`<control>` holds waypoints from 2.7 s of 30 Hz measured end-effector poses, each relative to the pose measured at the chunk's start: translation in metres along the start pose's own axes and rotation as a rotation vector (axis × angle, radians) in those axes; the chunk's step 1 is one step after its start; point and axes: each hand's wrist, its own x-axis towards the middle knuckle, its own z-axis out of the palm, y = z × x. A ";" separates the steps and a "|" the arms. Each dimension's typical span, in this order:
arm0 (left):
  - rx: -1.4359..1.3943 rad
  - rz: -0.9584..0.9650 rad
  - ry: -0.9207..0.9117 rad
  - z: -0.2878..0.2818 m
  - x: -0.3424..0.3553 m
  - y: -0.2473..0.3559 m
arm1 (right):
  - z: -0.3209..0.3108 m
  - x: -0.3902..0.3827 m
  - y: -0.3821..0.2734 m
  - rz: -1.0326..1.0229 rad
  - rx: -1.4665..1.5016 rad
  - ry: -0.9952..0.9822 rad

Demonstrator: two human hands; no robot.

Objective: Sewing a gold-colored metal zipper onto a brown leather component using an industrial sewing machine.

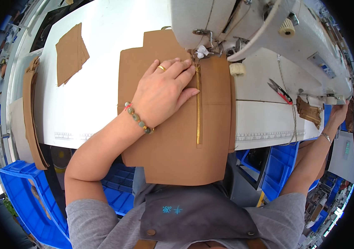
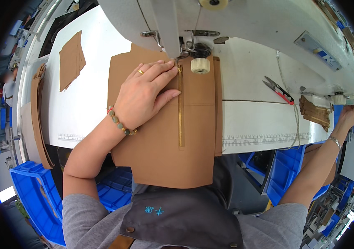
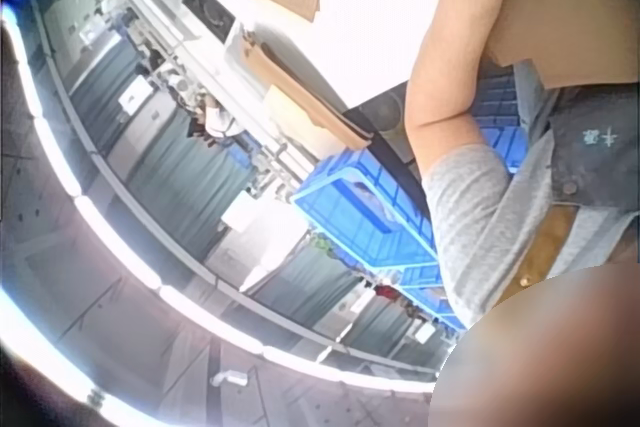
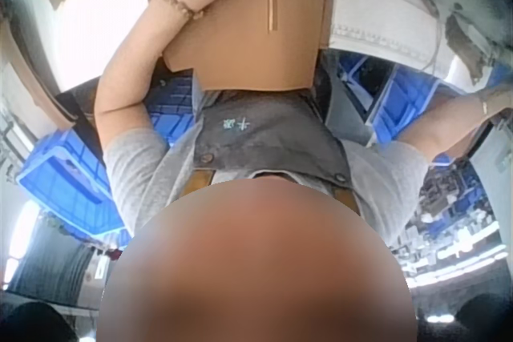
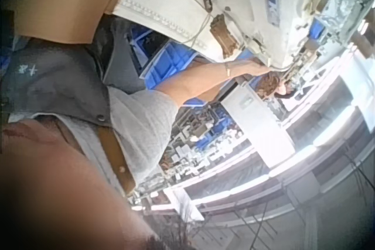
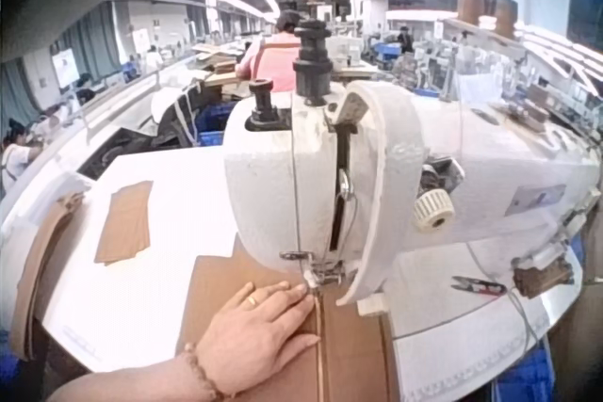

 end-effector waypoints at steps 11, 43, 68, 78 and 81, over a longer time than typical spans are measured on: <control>-0.029 0.016 0.017 -0.001 0.002 0.000 | 0.145 -0.158 -0.067 -0.921 -0.638 0.277; -0.001 0.016 0.012 -0.003 0.004 -0.002 | 0.387 -0.354 -0.047 -0.132 -0.464 -0.829; -0.007 0.009 -0.006 -0.005 0.003 0.000 | 0.387 -0.356 -0.034 -0.153 -0.361 -0.800; 0.004 0.092 0.067 -0.005 0.000 0.003 | 0.382 -0.380 -0.011 -0.721 -0.503 -1.216; -0.002 0.091 0.077 -0.006 0.001 0.004 | 0.383 -0.389 -0.002 -0.806 -0.585 -1.159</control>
